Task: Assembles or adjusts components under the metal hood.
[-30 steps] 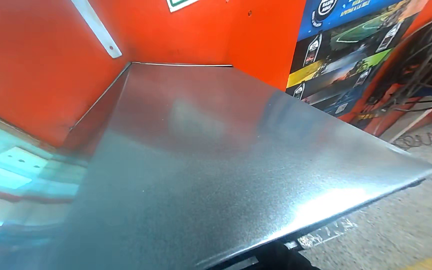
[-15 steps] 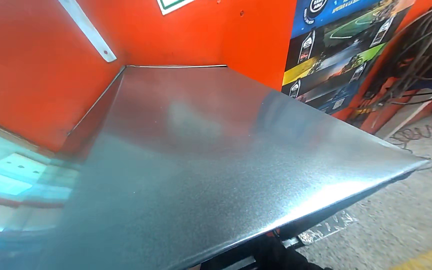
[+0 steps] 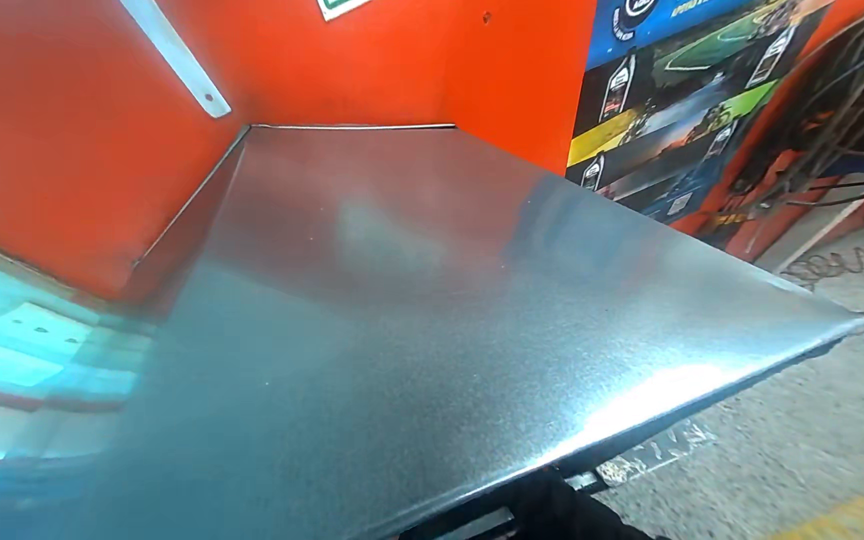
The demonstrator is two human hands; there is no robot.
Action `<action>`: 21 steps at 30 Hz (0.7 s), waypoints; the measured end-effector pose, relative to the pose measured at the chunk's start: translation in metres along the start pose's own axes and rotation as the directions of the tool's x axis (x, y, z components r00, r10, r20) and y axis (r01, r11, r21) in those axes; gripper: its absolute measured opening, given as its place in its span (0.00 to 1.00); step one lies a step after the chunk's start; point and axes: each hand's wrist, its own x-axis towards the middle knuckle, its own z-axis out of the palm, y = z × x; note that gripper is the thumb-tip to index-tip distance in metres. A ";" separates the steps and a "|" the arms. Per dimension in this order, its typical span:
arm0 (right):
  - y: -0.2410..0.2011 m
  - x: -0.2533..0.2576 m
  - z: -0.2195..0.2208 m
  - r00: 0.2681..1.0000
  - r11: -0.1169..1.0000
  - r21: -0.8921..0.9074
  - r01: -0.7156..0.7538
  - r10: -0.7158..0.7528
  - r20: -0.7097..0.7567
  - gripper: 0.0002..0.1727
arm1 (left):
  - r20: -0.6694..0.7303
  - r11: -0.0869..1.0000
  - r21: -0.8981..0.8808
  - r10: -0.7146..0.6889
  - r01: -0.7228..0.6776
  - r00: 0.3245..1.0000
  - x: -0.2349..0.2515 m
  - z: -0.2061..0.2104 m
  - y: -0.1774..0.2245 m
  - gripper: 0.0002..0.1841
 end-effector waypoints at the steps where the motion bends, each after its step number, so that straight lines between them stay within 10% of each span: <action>1: 0.003 0.005 -0.002 1.000 1.000 -0.015 0.022 -0.022 0.011 0.12 | 0.003 1.000 -0.002 -0.007 0.007 1.000 -0.001 0.001 -0.001 0.44; 21: -0.015 -0.008 -0.003 0.999 0.993 0.114 -0.031 0.032 -0.002 0.12 | -0.029 0.994 0.086 0.069 -0.066 0.997 -0.005 0.005 -0.007 0.38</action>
